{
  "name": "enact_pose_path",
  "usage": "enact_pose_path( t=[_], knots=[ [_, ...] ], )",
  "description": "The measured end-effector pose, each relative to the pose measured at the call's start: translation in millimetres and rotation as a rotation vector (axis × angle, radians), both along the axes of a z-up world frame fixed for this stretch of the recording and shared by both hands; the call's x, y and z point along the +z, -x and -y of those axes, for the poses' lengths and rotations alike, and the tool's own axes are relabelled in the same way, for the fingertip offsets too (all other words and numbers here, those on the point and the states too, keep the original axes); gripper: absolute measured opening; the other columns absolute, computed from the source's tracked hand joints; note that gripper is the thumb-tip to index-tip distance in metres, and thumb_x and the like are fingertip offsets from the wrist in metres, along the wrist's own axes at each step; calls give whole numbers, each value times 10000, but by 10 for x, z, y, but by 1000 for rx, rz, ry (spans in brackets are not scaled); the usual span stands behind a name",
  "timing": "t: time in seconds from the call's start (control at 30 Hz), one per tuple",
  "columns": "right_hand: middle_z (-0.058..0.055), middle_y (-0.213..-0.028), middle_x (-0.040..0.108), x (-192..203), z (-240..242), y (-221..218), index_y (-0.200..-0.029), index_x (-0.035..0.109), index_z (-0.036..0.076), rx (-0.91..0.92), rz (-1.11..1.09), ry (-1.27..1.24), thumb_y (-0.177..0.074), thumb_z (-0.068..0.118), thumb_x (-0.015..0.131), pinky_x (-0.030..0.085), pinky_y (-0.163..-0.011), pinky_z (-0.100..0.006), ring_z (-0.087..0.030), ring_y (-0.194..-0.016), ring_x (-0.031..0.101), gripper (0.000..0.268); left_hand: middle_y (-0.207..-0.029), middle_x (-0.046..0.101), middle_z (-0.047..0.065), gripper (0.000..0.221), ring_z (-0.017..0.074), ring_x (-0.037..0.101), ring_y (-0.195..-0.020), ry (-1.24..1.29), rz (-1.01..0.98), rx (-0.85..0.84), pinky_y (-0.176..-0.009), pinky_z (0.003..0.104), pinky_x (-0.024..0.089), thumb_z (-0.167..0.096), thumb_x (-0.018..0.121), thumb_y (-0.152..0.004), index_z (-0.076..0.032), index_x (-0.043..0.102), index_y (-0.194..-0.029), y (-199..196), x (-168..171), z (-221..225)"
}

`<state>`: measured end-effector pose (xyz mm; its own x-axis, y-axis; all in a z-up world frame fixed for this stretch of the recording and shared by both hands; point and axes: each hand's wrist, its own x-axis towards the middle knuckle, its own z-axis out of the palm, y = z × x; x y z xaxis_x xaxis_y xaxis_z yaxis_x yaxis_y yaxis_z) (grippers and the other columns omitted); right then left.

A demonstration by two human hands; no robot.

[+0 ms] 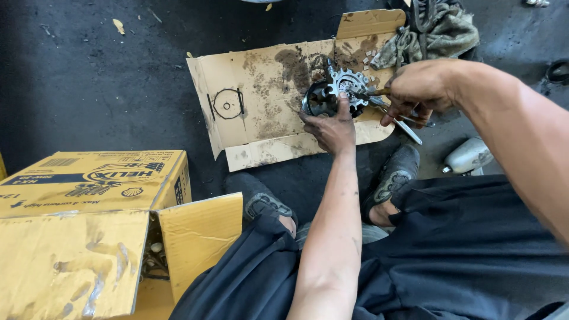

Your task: Disassembling a mechanical pump to inspect internal components using pliers and a wrench

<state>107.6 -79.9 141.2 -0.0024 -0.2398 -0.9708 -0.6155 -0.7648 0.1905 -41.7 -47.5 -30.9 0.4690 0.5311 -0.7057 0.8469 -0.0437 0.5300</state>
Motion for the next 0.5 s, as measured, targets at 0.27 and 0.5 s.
enact_pose_path(
  t=[0.27, 0.5],
  knots=[
    [-298, -1099, 820, -56, -141, -85, -809, 571, -175, 16, -77, 22, -823, -121, 390, 160, -377, -323, -190, -444, 278, 190, -1157, 471, 271, 1130, 449, 597, -914, -42, 64, 11, -745, 552, 533, -769, 414, -833, 116, 156, -1486, 112, -114, 32],
    [-307, -1086, 798, -143, -191, -31, -842, 518, -93, -131, -13, 101, -833, -124, 362, 406, -498, -430, -250, -554, 463, 159, -1178, 518, 309, 1119, 491, 610, -947, -95, 96, 36, -786, 565, 531, -736, 510, -795, 102, 225, -1480, 187, -174, 91]
  ],
)
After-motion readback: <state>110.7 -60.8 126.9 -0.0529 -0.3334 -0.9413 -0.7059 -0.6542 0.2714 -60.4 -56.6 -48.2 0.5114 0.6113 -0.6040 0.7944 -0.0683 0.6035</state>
